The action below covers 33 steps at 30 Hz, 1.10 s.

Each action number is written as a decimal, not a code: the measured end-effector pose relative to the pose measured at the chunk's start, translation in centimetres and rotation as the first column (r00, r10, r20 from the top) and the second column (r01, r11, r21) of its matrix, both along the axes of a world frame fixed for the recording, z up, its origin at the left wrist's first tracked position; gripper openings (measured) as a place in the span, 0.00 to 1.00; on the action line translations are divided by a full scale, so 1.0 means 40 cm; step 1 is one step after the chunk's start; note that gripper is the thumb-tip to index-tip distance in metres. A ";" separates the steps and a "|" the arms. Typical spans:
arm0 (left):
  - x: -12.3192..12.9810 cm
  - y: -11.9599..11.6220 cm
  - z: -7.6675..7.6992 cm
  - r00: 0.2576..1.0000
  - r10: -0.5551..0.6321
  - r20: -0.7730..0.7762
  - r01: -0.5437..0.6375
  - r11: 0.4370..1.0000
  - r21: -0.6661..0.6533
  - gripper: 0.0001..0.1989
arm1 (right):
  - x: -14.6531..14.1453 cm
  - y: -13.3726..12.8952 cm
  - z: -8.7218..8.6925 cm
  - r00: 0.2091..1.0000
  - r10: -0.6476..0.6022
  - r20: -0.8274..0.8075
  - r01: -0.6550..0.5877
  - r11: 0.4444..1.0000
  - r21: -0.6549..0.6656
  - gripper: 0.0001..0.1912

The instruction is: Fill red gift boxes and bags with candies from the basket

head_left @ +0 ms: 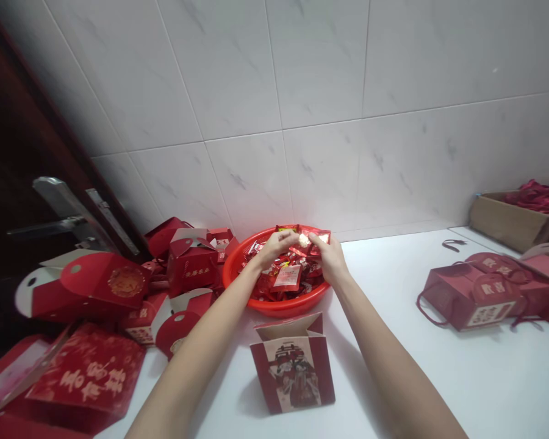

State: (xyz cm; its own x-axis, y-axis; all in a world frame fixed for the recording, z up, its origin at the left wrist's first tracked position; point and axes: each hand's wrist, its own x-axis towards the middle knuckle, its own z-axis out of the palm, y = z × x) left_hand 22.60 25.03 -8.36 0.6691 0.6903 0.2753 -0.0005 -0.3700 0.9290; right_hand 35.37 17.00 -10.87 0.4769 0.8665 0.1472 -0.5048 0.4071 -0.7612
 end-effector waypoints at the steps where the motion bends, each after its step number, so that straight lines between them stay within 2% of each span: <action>1: -0.002 0.011 -0.003 0.999 0.036 -0.034 -0.036 0.999 -0.006 0.23 | 0.002 0.000 0.002 0.998 -0.016 -0.053 0.015 1.000 -0.008 0.13; 3: -0.006 0.037 -0.018 0.968 0.171 -0.184 -0.160 0.984 0.072 0.20 | 0.005 -0.001 0.008 0.990 -0.032 -0.140 0.028 0.999 -0.032 0.10; 4: -0.009 0.049 -0.029 0.926 0.244 -0.287 -0.208 0.967 0.149 0.17 | 0.005 -0.001 0.011 0.985 -0.035 -0.168 0.028 0.999 -0.044 0.09; 6: -0.014 0.070 -0.053 0.838 0.311 -0.448 -0.216 0.944 0.251 0.08 | 0.006 -0.003 0.015 0.980 -0.035 -0.198 0.025 0.998 -0.049 0.08; 8: -0.016 0.083 -0.074 0.787 0.288 -0.545 -0.167 0.951 0.262 0.02 | 0.007 -0.003 0.015 0.978 -0.027 -0.208 0.019 0.999 -0.039 0.07; 11: -0.009 0.088 -0.091 0.718 0.250 -0.649 -0.088 0.958 0.272 0.06 | 0.008 0.000 0.008 0.980 -0.020 -0.198 0.016 1.000 -0.022 0.09; 17: 0.006 0.093 -0.094 0.614 0.237 -0.753 0.020 0.949 0.315 0.08 | 0.004 0.000 0.000 0.991 -0.026 -0.132 0.031 0.999 0.038 0.17; 20: 0.003 0.099 -0.093 0.589 0.238 -0.773 0.033 0.948 0.317 0.12 | 0.001 -0.005 0.007 0.987 -0.024 -0.156 0.030 0.999 0.036 0.17; 26: -0.015 0.110 -0.086 0.589 0.227 -0.776 -0.009 0.962 0.274 0.32 | 0.004 -0.009 0.015 0.979 -0.037 -0.199 0.041 0.999 0.013 0.16; 30: -0.024 0.119 -0.088 0.600 0.180 -0.780 -0.020 0.977 0.211 0.37 | 0.006 -0.006 0.009 0.985 -0.034 -0.170 0.037 0.999 0.015 0.16; 33: -0.027 0.122 -0.092 0.624 0.170 -0.763 -0.042 0.982 0.184 0.35 | 0.006 -0.001 0.004 0.986 -0.022 -0.166 0.027 0.999 0.030 0.17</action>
